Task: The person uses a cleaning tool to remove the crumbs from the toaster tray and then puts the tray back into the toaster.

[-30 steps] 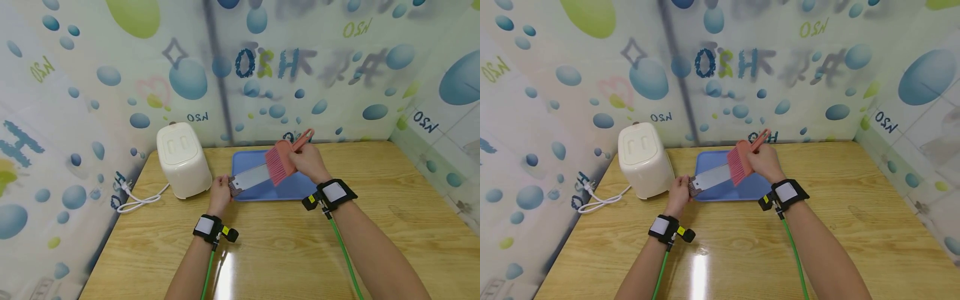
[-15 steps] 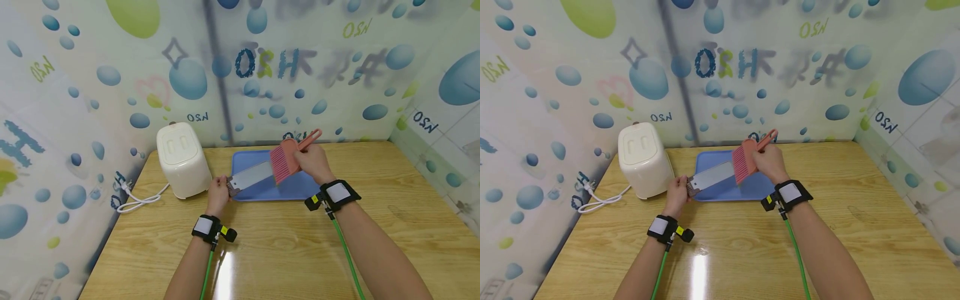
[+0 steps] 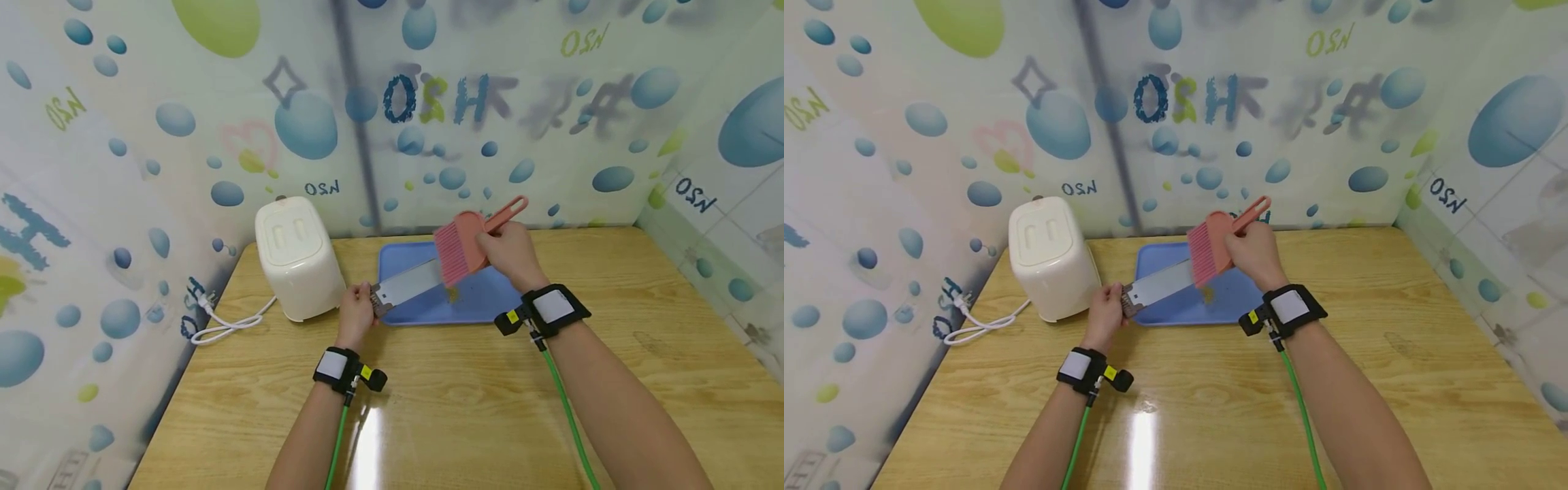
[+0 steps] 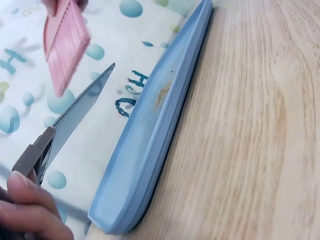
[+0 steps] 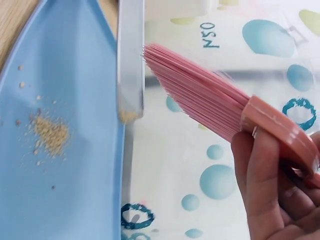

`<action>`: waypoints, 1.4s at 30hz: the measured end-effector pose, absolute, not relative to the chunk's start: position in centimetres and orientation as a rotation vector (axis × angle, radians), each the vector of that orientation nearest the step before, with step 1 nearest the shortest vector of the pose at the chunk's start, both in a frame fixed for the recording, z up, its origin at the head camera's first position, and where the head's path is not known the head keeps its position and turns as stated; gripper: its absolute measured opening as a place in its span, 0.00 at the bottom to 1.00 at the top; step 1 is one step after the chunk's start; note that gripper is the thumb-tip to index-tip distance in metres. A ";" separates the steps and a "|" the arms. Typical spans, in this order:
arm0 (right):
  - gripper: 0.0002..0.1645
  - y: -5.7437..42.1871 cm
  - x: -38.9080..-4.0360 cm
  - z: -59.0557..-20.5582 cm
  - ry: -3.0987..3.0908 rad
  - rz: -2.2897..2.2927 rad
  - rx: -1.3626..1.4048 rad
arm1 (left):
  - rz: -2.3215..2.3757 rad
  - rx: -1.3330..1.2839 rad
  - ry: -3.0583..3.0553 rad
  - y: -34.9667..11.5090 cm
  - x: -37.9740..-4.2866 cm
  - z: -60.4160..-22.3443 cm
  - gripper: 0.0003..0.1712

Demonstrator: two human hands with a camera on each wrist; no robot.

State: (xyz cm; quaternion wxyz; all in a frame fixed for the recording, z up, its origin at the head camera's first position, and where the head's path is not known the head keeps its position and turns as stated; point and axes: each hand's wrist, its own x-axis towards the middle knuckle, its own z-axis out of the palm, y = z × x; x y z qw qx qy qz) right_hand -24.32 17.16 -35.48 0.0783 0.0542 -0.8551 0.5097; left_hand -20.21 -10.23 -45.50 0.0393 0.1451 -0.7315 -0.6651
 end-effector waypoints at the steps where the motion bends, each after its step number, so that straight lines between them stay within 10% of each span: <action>1: 0.19 16.9 -24.3 -35.2 -2.557 1.534 0.188 | -2.031 0.443 -2.246 -10.2 -20.2 -45.4 0.20; 42: 0.17 9.7 -23.3 -36.7 -2.709 1.716 0.463 | -2.004 0.322 -2.274 -8.8 -19.6 -45.4 0.18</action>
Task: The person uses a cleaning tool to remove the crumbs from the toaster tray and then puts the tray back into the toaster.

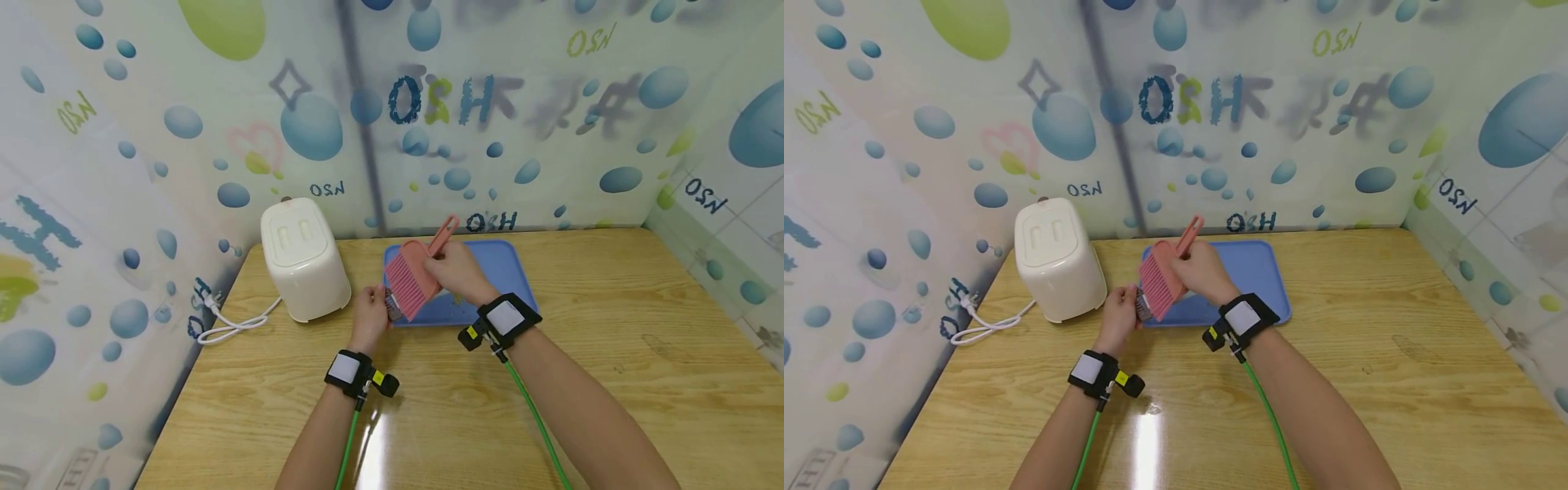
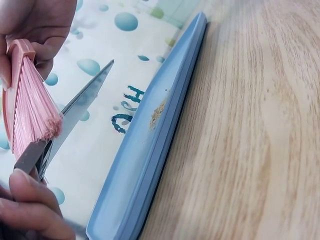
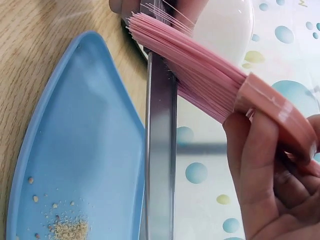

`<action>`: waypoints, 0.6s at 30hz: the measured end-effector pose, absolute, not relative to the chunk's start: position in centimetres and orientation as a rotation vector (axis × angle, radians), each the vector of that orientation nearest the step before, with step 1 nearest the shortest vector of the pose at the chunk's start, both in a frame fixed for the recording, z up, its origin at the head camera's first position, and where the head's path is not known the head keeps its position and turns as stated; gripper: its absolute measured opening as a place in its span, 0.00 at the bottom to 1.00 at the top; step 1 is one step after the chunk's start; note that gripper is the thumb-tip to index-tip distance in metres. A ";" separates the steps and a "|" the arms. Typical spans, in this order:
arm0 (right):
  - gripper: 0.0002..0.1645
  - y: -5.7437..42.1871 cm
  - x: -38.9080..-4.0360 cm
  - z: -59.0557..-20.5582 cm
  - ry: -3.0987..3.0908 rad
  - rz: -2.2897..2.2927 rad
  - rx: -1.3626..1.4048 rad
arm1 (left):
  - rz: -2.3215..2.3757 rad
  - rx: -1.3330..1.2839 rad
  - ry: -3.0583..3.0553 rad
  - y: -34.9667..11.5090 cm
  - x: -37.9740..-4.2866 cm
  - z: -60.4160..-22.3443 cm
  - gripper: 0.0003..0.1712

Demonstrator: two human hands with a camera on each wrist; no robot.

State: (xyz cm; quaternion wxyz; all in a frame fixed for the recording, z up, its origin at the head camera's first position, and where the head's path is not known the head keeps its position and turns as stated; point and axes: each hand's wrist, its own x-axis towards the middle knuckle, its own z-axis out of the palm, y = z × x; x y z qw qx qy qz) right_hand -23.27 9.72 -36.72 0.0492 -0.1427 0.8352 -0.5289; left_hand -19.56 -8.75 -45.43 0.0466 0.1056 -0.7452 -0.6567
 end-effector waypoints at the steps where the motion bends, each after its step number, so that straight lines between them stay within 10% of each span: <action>1: 0.17 9.8 -23.3 -36.8 2.541 -1.614 -0.434 | -2.009 0.320 -2.268 -8.7 -19.6 -45.4 0.18; 18: 0.17 12.2 -23.8 -37.3 2.601 -1.610 -0.354 | -2.010 0.357 -2.281 -9.0 -19.6 -45.3 0.20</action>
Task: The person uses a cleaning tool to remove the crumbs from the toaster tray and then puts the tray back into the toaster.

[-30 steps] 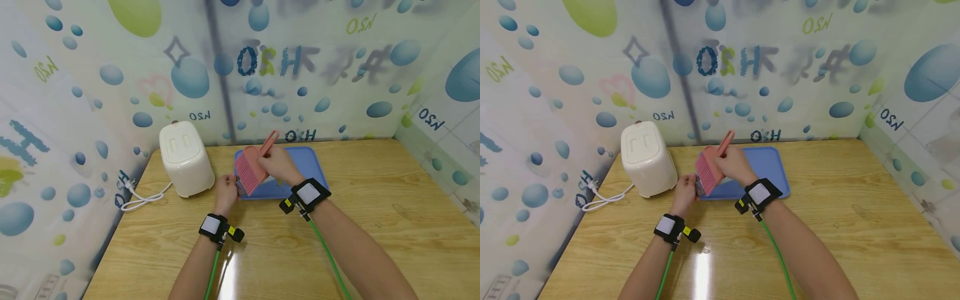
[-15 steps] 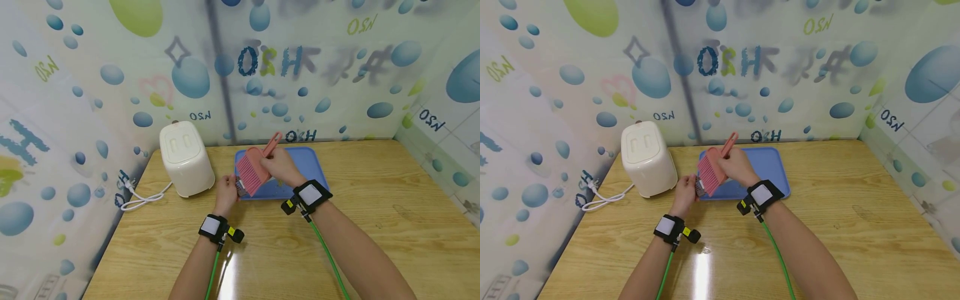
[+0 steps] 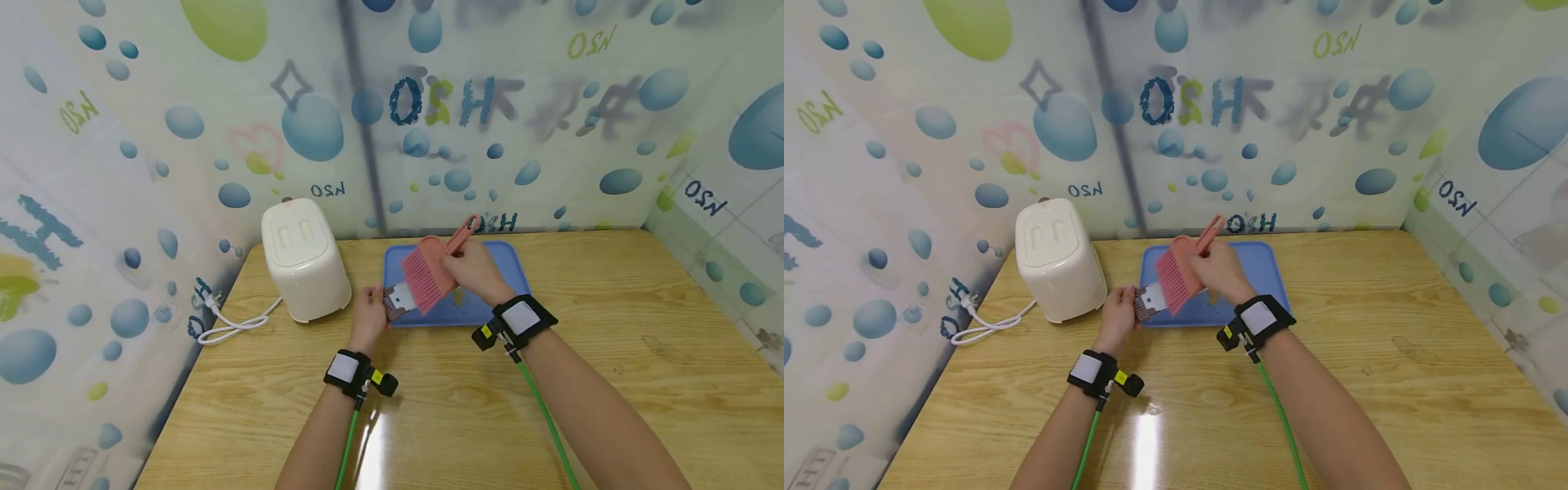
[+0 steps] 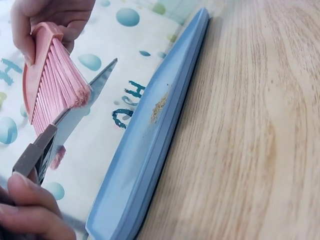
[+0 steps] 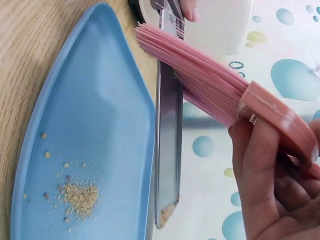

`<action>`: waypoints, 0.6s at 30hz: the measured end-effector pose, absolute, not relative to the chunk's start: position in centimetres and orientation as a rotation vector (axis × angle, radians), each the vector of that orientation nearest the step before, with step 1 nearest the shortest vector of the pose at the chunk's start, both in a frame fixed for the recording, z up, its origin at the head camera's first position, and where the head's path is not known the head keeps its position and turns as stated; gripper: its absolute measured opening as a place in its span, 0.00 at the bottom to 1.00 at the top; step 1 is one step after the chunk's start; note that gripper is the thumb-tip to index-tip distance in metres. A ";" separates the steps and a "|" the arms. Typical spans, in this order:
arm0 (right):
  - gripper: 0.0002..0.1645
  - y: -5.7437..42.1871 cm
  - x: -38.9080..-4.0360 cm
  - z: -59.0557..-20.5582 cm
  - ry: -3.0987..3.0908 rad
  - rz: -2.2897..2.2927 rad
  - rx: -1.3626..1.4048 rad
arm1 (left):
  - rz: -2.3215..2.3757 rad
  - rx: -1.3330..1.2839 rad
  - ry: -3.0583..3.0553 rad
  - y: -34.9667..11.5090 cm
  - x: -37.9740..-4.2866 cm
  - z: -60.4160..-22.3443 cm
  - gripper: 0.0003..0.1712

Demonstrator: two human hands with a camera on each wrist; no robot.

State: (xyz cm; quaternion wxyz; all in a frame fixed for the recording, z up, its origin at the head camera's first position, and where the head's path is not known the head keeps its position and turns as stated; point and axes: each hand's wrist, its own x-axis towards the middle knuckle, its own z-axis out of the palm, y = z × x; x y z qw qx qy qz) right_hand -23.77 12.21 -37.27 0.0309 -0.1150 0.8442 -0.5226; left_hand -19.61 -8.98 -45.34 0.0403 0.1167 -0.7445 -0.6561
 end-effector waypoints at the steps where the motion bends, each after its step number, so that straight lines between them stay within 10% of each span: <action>1: 0.17 12.4 -23.9 -37.3 2.607 -1.608 -0.348 | -2.008 0.361 -2.286 -9.0 -19.6 -45.4 0.20; 18: 0.19 14.7 -24.5 -37.9 2.668 -1.608 -0.212 | -1.995 0.393 -2.308 -9.5 -19.8 -46.0 0.21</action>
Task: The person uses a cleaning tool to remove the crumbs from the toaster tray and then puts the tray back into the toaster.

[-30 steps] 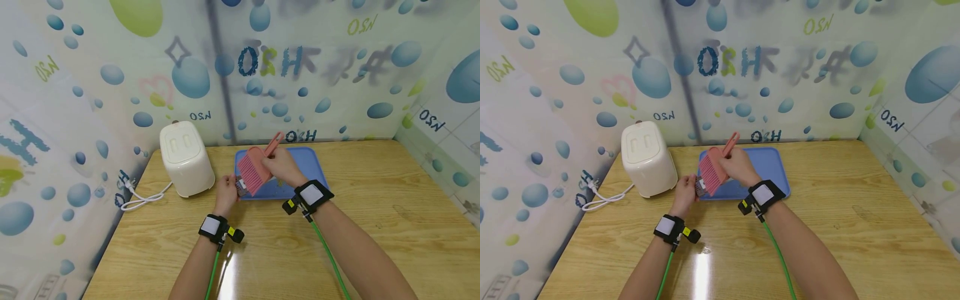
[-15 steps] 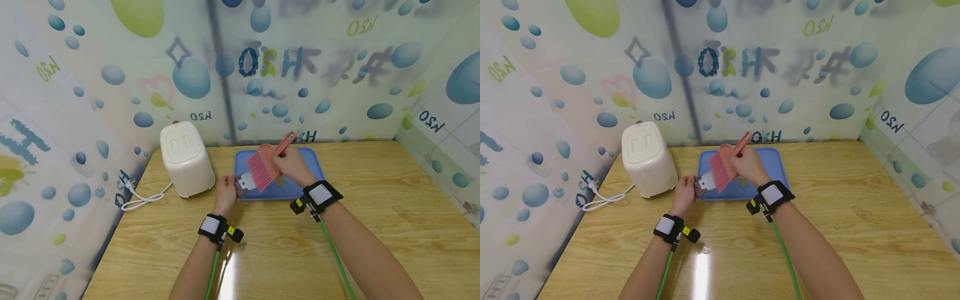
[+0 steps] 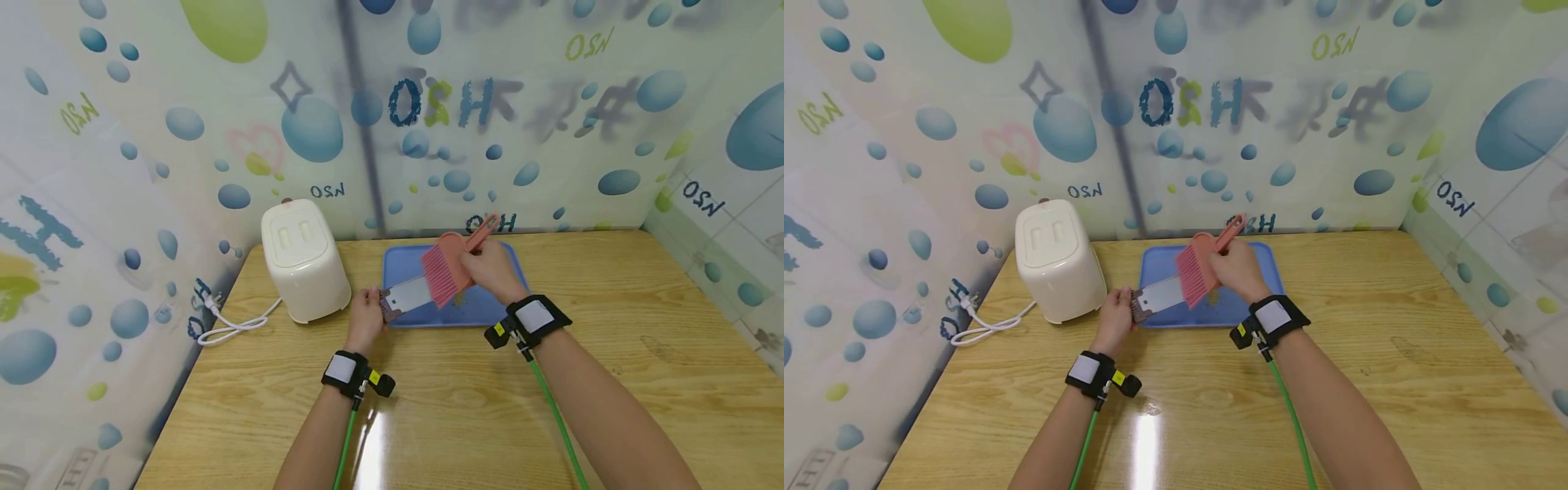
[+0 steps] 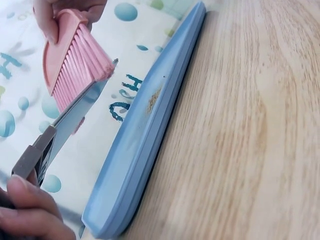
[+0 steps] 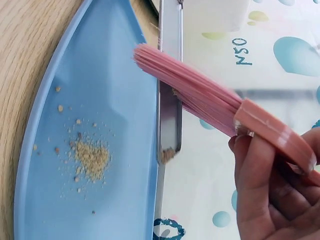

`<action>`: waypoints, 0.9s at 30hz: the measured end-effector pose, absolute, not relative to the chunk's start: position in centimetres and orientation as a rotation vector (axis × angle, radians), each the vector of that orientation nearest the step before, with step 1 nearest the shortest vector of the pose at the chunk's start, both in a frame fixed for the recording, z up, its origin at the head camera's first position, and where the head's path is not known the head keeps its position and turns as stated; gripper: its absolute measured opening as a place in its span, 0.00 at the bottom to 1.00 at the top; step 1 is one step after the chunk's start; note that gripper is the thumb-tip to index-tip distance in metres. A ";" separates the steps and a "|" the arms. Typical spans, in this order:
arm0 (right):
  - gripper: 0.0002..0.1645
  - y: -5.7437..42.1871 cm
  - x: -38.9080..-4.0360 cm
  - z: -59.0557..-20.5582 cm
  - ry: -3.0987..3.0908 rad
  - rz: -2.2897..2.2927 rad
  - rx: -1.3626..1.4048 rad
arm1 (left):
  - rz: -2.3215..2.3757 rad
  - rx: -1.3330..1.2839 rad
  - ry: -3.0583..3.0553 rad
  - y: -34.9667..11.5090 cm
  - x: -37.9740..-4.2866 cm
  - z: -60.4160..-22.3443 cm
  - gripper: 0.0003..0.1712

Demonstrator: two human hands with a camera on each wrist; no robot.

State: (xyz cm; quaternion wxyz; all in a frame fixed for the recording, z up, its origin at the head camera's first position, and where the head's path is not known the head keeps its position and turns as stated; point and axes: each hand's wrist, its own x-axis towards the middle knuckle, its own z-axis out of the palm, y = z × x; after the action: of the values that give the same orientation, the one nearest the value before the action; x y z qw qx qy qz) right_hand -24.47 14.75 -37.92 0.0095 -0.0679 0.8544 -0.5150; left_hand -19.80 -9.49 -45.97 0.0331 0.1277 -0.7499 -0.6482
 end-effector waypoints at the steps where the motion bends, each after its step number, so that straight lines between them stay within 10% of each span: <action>1: 0.19 14.9 -24.5 -38.0 2.681 -1.596 -0.206 | -1.987 0.392 -2.312 -9.5 -19.8 -46.0 0.21; 27: 0.18 17.1 -24.9 -37.6 2.879 -1.525 -0.126 | -1.997 0.426 -2.300 -10.3 -19.7 -46.0 0.22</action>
State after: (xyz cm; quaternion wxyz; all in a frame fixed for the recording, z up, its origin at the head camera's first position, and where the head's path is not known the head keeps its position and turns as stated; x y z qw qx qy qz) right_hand -24.94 17.13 -37.63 -0.0594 -0.0385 0.8815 -0.4669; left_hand -19.69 -10.31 -46.02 0.0332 0.1386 -0.7474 -0.6490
